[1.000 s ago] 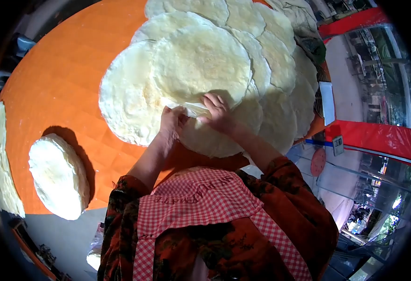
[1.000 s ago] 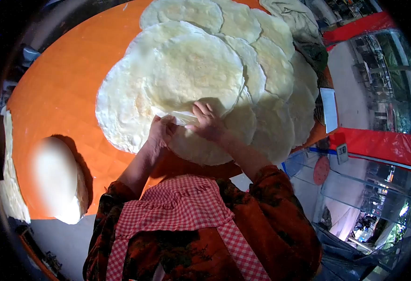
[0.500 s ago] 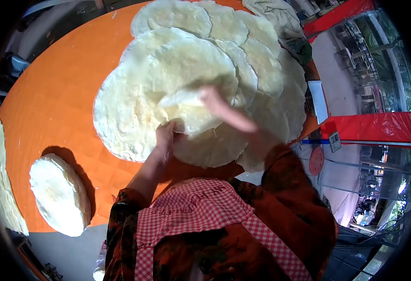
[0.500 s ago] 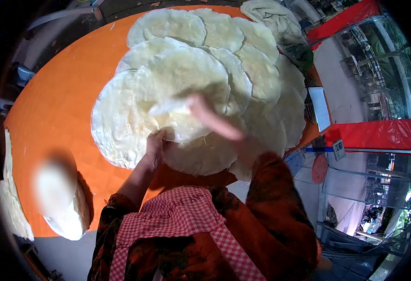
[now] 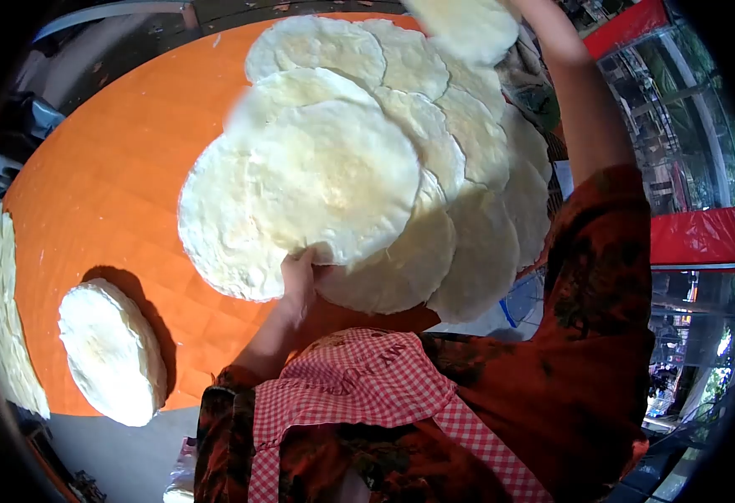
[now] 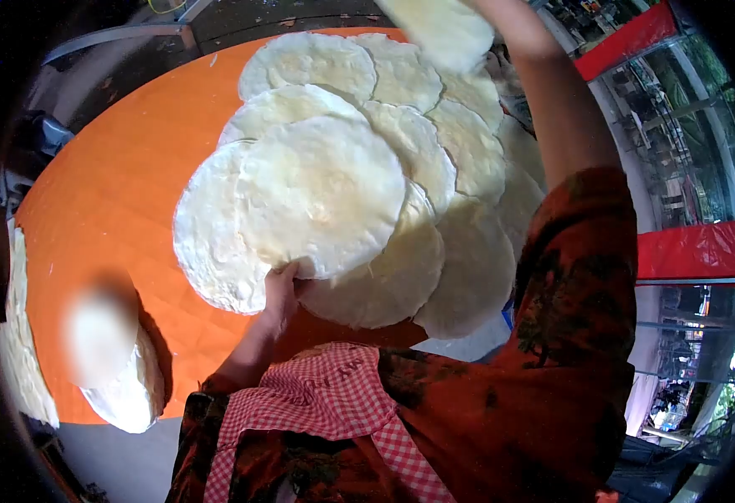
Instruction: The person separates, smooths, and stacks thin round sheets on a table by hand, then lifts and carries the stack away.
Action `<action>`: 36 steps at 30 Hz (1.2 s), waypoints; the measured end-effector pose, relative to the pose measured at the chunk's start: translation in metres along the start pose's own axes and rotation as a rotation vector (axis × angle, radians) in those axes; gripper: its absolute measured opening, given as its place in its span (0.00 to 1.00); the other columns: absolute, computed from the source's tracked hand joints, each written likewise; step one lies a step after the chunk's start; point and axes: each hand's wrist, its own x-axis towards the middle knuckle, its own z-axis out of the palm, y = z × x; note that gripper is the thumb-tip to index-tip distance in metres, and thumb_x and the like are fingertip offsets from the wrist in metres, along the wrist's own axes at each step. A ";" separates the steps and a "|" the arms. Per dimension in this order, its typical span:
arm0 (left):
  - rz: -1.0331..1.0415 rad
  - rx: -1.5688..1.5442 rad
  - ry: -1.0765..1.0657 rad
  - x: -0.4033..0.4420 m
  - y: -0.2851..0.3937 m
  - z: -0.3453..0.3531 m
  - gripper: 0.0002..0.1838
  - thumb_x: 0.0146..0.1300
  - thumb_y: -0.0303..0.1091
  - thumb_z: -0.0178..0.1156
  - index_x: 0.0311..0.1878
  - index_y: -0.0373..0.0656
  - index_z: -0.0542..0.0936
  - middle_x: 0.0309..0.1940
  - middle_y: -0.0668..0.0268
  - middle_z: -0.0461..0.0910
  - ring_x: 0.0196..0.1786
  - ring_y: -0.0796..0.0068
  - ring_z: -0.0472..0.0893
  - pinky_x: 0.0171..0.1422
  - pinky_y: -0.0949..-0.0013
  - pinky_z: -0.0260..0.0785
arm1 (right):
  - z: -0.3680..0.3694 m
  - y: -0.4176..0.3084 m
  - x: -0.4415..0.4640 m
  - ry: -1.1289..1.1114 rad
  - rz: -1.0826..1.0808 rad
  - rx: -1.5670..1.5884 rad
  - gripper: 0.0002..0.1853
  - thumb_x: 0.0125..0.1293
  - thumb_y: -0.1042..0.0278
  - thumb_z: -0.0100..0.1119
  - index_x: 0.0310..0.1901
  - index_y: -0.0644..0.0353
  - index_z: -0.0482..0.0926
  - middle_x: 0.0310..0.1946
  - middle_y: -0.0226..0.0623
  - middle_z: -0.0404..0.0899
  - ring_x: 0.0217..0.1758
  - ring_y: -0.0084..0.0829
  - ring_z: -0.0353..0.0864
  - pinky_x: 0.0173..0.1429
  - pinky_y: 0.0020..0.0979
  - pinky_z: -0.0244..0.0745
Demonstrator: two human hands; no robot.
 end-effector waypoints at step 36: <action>0.255 -0.211 -0.096 -0.043 0.042 -0.052 0.26 0.60 0.42 0.62 0.58 0.48 0.64 0.59 0.61 0.67 0.61 0.62 0.68 0.64 0.52 0.62 | 0.077 -0.206 -0.196 -0.557 0.016 0.323 0.04 0.58 0.75 0.56 0.28 0.60 0.80 0.20 0.35 0.77 0.27 0.29 0.77 0.34 0.35 0.72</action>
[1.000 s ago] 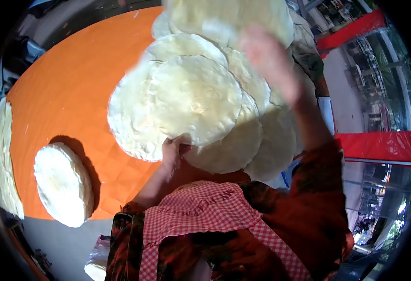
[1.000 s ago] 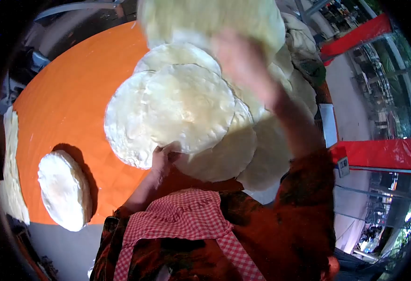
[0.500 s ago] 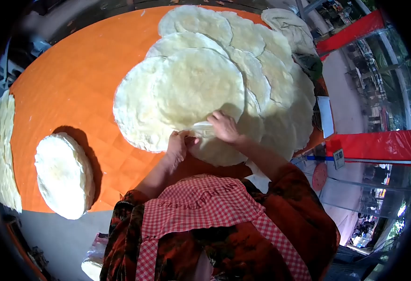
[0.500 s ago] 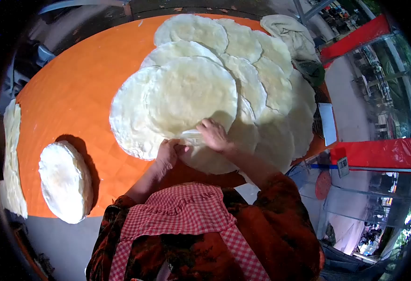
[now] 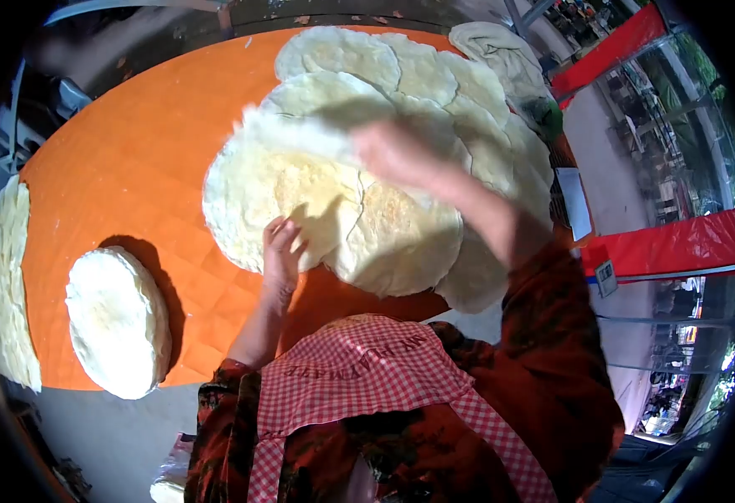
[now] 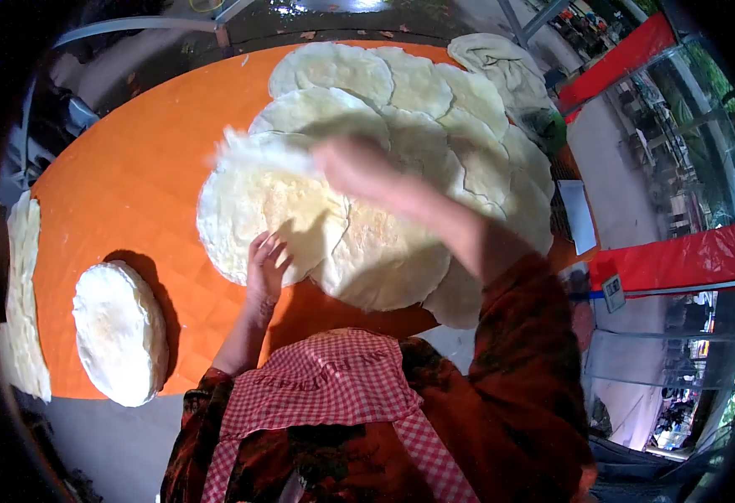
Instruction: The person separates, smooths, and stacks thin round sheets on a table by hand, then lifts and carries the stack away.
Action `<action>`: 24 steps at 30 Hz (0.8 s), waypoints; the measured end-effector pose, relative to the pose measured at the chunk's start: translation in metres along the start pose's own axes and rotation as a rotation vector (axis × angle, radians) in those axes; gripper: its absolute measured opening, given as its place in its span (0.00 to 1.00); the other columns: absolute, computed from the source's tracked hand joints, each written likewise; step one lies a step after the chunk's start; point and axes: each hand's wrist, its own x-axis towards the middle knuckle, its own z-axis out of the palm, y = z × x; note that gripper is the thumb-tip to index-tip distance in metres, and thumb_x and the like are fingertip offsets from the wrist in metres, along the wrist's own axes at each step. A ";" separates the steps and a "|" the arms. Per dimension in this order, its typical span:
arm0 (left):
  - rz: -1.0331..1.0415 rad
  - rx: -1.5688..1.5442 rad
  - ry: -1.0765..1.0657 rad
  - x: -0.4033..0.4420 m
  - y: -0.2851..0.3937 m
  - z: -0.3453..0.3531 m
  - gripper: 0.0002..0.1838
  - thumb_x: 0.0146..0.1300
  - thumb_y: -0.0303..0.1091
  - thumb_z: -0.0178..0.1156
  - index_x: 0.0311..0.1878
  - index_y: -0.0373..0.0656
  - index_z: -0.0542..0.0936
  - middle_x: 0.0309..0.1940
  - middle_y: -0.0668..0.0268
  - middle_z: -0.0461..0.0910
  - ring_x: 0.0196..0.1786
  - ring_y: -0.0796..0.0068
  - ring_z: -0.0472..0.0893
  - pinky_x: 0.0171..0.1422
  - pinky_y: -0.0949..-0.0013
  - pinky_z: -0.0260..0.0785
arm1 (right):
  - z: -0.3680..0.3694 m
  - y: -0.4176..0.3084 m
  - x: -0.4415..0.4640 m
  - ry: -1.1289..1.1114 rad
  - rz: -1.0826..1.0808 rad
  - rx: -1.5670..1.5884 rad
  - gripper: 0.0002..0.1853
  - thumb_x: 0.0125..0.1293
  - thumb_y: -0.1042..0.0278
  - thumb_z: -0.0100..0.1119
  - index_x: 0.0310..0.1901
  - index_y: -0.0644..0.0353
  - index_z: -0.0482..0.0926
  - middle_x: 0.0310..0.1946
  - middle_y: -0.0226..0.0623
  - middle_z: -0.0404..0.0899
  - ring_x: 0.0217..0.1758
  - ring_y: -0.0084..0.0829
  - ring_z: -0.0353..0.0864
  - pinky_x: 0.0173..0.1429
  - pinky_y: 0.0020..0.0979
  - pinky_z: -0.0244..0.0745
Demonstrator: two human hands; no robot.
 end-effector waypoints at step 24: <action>-0.152 0.169 0.098 -0.034 -0.028 -0.093 0.19 0.62 0.39 0.55 0.52 0.36 0.73 0.43 0.58 0.78 0.45 0.58 0.80 0.41 0.54 0.76 | 0.202 0.141 -0.113 -0.015 0.927 1.628 0.26 0.57 0.56 0.65 0.54 0.60 0.73 0.48 0.38 0.79 0.48 0.33 0.80 0.52 0.38 0.78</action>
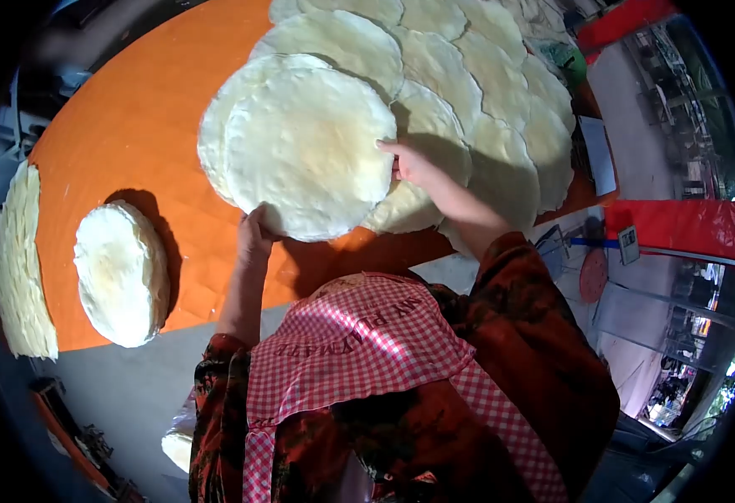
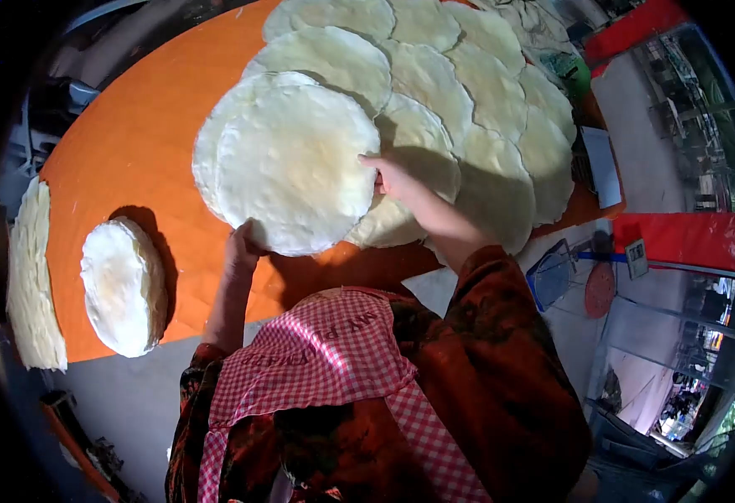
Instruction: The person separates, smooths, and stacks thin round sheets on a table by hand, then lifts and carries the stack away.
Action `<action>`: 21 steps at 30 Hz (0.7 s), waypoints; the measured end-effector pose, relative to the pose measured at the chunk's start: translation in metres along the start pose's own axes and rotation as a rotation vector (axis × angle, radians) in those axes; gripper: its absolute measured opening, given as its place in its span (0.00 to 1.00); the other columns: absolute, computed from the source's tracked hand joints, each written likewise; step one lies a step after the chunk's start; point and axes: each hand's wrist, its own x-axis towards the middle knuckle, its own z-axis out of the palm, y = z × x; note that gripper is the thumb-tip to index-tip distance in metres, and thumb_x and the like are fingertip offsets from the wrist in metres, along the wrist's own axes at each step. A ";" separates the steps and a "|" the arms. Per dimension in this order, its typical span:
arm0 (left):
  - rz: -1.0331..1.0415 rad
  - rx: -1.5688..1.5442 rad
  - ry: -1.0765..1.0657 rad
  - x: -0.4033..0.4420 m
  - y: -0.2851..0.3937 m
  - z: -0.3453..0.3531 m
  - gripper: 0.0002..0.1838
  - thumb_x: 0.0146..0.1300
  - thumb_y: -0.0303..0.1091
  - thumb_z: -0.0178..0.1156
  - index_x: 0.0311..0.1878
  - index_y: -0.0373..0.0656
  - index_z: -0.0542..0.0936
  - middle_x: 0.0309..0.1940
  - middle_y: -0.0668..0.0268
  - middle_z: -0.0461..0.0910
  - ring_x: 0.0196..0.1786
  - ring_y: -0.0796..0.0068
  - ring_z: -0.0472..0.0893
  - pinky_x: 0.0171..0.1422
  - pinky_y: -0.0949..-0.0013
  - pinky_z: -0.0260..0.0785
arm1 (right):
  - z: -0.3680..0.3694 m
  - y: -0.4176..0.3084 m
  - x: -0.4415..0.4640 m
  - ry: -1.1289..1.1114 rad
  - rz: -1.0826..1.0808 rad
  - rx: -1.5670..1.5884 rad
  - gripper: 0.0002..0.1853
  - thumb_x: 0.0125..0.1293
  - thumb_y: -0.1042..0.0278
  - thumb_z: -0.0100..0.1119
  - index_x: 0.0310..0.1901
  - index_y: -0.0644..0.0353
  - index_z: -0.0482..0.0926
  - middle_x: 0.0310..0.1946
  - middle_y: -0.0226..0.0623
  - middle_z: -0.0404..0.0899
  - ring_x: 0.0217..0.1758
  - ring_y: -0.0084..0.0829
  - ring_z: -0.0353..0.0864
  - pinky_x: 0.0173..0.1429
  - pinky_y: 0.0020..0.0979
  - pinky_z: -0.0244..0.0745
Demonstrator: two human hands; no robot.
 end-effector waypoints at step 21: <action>0.087 -0.238 -0.245 -0.031 0.097 -0.068 0.27 0.70 0.47 0.43 0.65 0.38 0.64 0.62 0.56 0.71 0.63 0.60 0.71 0.63 0.56 0.68 | 0.101 0.049 -0.060 0.062 -0.133 0.210 0.15 0.60 0.67 0.57 0.46 0.65 0.78 0.45 0.43 0.80 0.49 0.35 0.79 0.58 0.37 0.74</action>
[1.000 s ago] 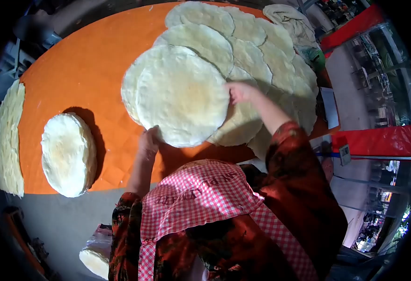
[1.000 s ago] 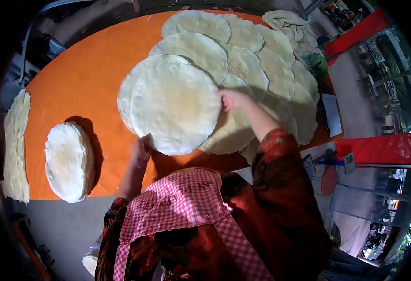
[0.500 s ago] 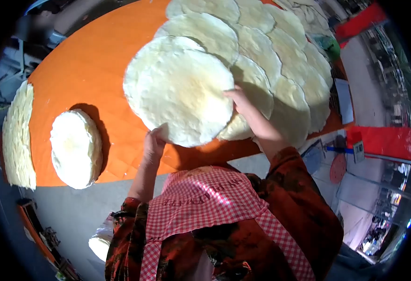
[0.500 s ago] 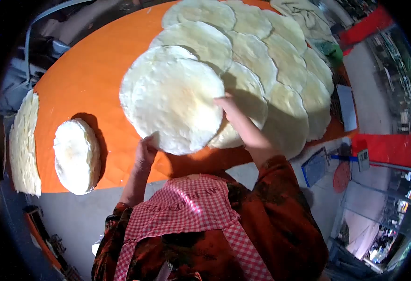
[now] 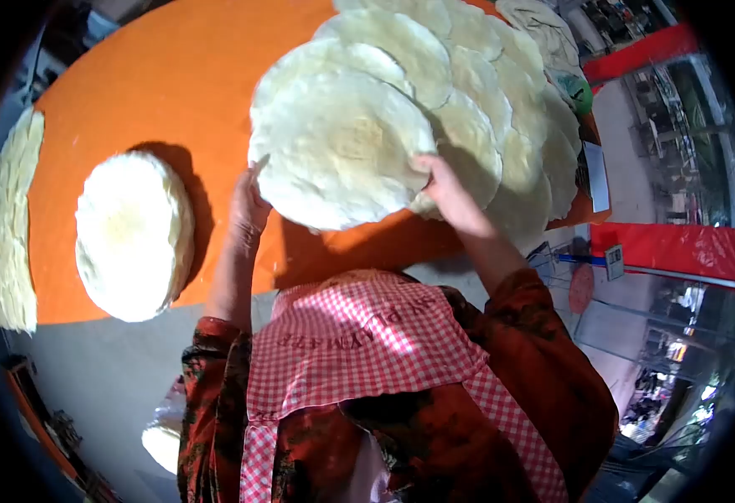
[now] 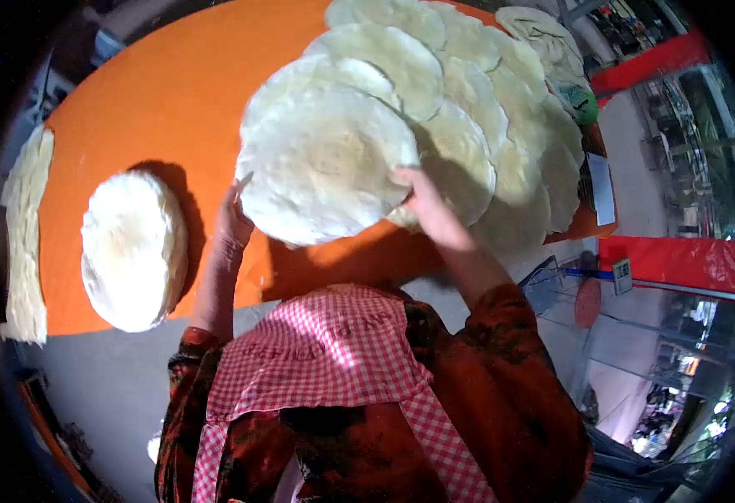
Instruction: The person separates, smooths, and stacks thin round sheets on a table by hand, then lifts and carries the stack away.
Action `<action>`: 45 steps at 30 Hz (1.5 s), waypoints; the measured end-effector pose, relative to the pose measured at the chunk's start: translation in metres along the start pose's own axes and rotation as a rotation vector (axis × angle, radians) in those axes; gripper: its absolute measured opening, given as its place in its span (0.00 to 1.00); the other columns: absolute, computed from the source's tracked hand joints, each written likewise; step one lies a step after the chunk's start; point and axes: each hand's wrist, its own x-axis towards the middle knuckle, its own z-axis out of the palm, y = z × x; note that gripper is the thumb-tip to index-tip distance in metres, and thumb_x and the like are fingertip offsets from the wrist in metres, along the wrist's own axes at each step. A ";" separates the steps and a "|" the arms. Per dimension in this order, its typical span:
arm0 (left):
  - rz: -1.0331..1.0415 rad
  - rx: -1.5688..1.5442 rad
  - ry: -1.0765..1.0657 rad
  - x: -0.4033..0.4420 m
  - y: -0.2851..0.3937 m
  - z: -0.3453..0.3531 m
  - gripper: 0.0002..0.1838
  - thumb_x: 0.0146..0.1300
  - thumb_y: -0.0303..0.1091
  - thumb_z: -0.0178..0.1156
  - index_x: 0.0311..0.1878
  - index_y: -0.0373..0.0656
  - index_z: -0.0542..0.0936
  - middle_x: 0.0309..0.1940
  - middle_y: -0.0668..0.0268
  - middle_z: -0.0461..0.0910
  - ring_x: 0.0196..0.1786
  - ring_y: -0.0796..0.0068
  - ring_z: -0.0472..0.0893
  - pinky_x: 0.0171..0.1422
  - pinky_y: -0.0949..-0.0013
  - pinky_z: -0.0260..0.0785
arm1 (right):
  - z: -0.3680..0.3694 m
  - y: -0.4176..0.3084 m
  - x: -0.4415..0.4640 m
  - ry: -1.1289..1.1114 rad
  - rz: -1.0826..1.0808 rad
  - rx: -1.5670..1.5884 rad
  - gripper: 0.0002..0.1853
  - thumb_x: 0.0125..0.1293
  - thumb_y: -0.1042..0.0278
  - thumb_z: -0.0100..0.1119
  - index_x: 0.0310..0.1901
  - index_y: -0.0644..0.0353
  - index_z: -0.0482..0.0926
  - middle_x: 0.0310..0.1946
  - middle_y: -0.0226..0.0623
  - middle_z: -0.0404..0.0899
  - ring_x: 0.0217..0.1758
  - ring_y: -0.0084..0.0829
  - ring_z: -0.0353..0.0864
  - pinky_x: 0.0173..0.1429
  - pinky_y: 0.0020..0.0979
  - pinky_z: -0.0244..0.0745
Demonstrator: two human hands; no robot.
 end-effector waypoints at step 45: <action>-0.184 -0.094 0.229 -0.055 -0.028 -0.075 0.10 0.67 0.29 0.50 0.49 0.40 0.74 0.39 0.60 0.81 0.37 0.65 0.82 0.34 0.63 0.77 | 0.271 0.043 -0.099 -0.084 -1.525 -1.589 0.09 0.56 0.79 0.56 0.38 0.62 0.81 0.34 0.38 0.79 0.38 0.38 0.78 0.40 0.36 0.75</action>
